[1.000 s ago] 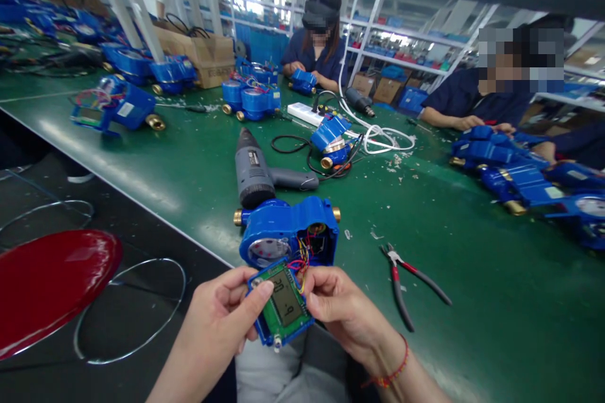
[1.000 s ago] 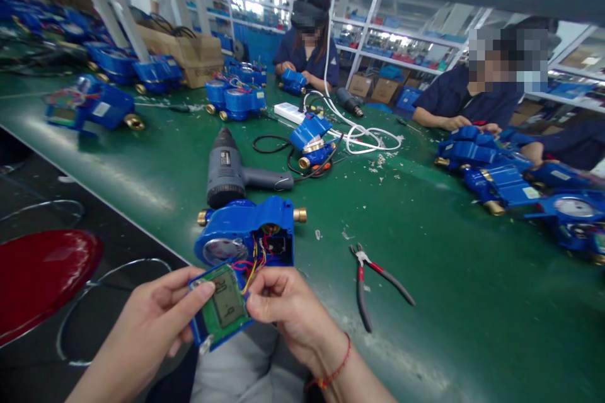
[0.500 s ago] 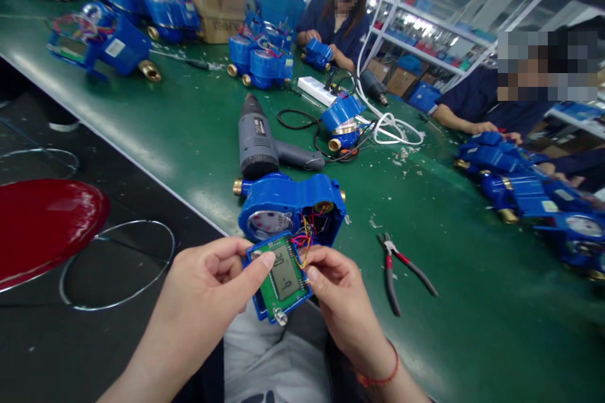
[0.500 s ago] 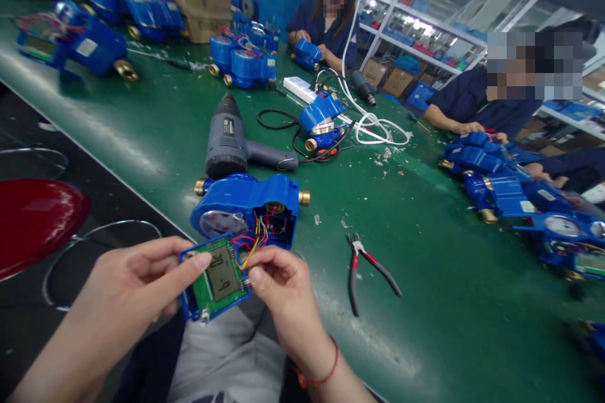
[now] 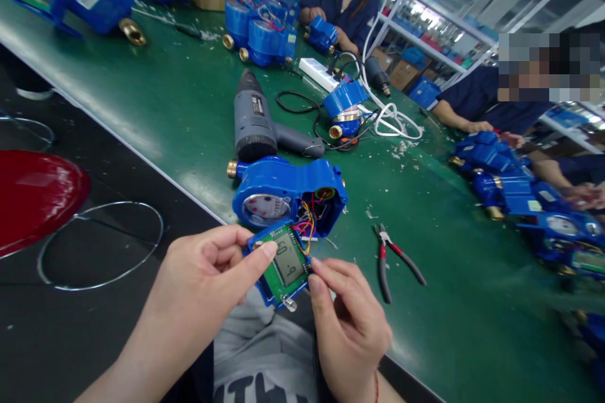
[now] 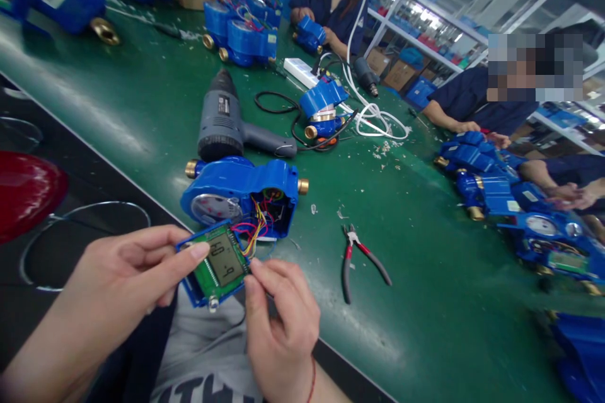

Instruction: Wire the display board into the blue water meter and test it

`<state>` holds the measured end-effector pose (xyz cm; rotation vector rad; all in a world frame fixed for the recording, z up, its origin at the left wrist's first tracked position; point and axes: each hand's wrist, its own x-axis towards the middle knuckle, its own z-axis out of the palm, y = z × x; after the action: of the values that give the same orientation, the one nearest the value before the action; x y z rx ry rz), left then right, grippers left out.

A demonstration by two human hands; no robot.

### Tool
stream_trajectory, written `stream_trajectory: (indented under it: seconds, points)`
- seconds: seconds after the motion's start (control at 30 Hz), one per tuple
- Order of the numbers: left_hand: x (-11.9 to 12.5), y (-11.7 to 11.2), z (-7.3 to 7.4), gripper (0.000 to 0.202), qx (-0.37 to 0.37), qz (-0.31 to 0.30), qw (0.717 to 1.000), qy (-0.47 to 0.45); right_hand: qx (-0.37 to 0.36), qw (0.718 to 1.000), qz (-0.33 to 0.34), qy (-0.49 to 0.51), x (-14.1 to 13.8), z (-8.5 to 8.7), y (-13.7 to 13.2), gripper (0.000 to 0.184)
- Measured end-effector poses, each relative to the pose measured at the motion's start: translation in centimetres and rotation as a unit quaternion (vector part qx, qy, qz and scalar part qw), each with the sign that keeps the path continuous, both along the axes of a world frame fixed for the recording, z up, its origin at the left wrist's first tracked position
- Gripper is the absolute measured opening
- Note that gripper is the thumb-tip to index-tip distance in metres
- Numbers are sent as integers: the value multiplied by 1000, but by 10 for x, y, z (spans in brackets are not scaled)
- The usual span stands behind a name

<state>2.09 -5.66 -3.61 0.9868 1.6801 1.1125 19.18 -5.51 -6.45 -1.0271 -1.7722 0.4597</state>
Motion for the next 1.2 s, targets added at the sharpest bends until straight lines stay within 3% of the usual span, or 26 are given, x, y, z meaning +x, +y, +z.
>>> stream_trajectory:
  seconds: [0.17, 0.43, 0.57, 0.63, 0.73, 0.8, 1.03, 1.2]
  points:
    - [5, -4, 0, 30, 13, 28, 999, 23, -113, 990, 3, 79, -6, 0, 4, 15]
    - [8, -7, -2, 31, 23, 28, 997, 67, -132, 989, -6, 69, -11, 7, 4, 11]
    - [6, -7, -3, 29, 16, 20, 999, 37, -175, 976, 2, 133, -11, 4, 4, 11]
    - [4, -5, -4, 28, 8, 15, 1000, 12, -258, 940, 35, 220, -11, 2, 6, 11]
    - [-1, 0, -4, 30, -6, -5, 1000, -20, -409, 830, 96, 367, -11, 2, 7, 7]
    - [-5, 4, -5, 31, -13, -22, 999, -35, -464, 772, 124, 417, -10, 4, 8, 9]
    - [-8, 10, -8, 26, 0, -32, 993, -111, -598, 659, 233, 393, -2, 12, 23, 30]
    - [-4, 14, -5, 23, 14, -20, 992, -120, -624, 629, 224, 407, -2, 14, 37, 25]
